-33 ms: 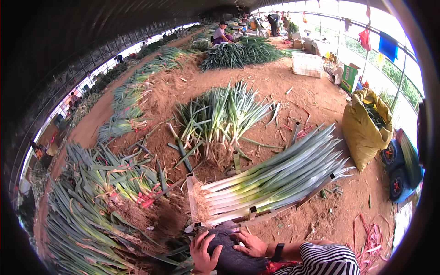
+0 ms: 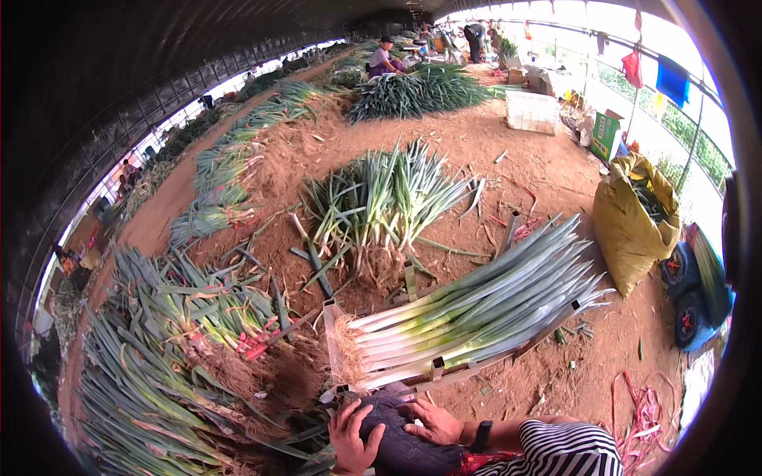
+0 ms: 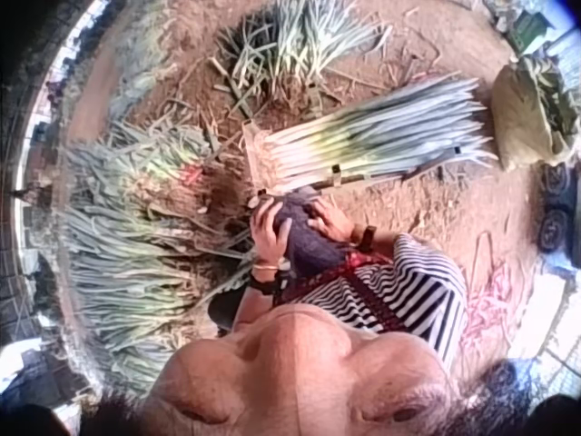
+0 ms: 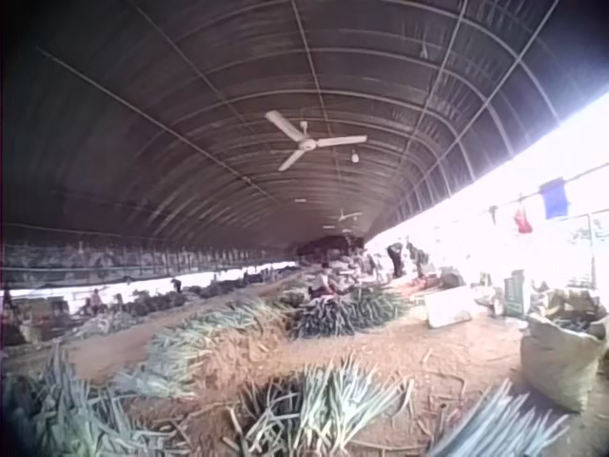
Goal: The person peels the outer layers from leeks by hand, places the cleaned leeks onto a metal rack, and gathers more uncleaned leeks from a large pile on the ground.
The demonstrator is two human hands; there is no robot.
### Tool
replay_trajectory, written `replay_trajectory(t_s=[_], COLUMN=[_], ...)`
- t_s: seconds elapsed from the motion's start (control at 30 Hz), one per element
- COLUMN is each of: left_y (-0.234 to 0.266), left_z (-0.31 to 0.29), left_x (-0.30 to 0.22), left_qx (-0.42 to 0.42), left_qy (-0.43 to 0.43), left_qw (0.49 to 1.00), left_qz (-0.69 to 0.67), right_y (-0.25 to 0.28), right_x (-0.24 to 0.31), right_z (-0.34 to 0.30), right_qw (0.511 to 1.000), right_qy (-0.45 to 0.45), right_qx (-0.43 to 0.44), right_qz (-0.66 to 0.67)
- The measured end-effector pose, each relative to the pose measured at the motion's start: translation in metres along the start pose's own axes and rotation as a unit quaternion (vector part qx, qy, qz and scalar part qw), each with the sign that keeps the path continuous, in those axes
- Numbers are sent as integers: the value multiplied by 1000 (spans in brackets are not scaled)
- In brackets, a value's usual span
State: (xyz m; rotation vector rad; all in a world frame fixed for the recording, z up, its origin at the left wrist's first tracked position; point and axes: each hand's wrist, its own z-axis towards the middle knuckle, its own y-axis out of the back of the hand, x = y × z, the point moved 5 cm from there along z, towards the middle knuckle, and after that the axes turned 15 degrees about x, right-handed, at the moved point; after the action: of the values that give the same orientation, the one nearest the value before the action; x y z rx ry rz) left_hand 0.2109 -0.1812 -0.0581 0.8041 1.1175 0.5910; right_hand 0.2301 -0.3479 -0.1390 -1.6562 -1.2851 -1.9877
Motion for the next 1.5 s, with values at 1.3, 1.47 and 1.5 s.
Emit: replay_trajectory(t_s=[1.3,1.47,1.5], left_y=[1,55,70], left_z=[-32,-45,-48], left_x=[-16,29,39], left_qx=[58,-64,-112], left_qy=[-29,47,93], left_qw=[998,997,988], left_qz=[-21,4,-60], right_y=[34,88,96], right_x=[28,101,118], right_z=[-2,2,2], right_qw=[977,980,976], right_qy=[-31,114,131], right_qx=[209,164,171], right_qz=[22,3,-18])
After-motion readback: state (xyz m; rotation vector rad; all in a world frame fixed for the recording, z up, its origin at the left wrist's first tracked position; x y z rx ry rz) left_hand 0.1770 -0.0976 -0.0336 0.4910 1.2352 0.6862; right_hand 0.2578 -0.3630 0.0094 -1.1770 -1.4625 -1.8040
